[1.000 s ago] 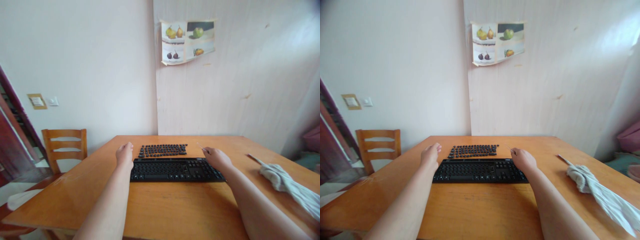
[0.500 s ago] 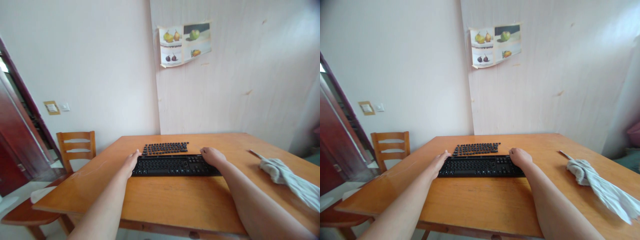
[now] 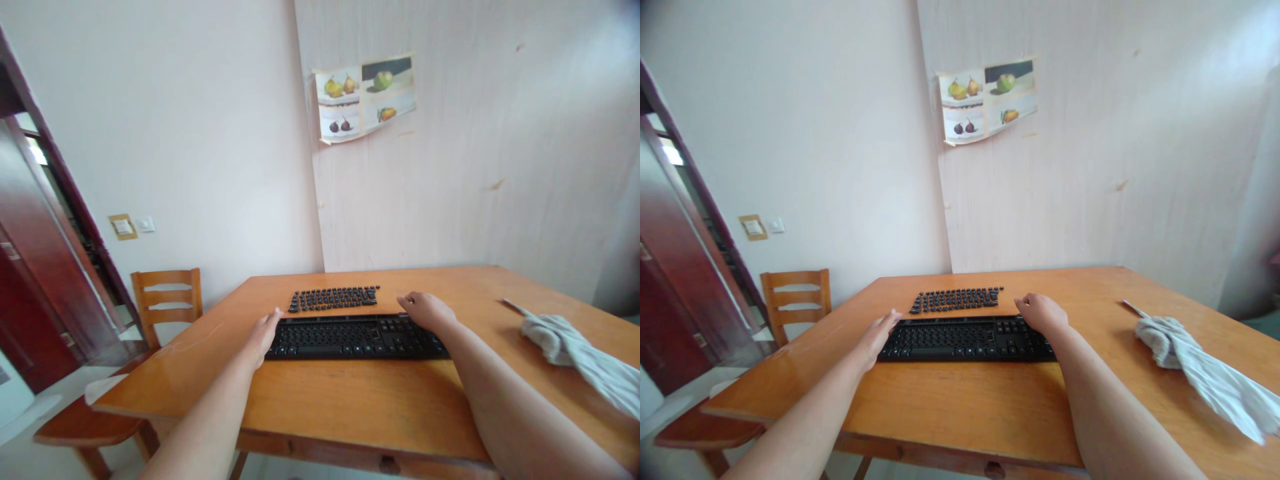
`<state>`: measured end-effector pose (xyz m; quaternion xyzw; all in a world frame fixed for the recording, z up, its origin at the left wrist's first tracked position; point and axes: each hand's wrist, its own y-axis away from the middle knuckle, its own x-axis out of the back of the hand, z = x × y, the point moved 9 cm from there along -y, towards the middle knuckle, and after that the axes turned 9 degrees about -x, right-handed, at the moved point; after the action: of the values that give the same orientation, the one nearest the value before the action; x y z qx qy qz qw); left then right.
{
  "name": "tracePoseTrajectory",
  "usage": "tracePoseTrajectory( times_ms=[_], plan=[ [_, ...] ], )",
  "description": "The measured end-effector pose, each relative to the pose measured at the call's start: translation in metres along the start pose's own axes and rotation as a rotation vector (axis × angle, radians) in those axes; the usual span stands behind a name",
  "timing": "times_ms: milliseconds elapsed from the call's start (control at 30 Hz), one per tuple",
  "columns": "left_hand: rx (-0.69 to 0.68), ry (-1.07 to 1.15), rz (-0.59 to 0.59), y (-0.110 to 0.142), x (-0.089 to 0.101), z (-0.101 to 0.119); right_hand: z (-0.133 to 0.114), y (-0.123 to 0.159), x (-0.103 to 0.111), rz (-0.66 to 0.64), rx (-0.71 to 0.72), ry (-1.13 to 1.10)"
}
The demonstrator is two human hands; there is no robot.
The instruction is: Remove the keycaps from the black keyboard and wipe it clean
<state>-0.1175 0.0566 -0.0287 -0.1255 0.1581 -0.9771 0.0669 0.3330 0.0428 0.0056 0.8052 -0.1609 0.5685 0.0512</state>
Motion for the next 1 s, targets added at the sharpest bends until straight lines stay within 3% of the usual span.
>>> tracePoseTrajectory(
  times_ms=[200, 400, 567, 767, 1000],
  plan=[
    [-0.106, -0.121, -0.067, 0.03, 0.01, 0.026, -0.007, 0.008, 0.017, 0.088, -0.011, -0.07],
    [-0.274, -0.323, -0.199, 0.059, 0.014, 0.051, -0.015, 0.01, 0.014, 0.125, 0.034, -0.086],
    [-0.401, -0.502, -0.287, 0.074, 0.009, 0.051, -0.029, 0.014, 0.005, 0.115, 0.12, -0.12],
    [-0.54, -0.611, -0.301, 0.082, 0.003, 0.052, -0.035, 0.02, 0.002, 0.109, 0.143, -0.141],
    [-0.544, -0.63, -0.277, 0.083, 0.003, 0.059, -0.04, 0.022, -0.001, 0.099, 0.167, -0.134]
  ],
)
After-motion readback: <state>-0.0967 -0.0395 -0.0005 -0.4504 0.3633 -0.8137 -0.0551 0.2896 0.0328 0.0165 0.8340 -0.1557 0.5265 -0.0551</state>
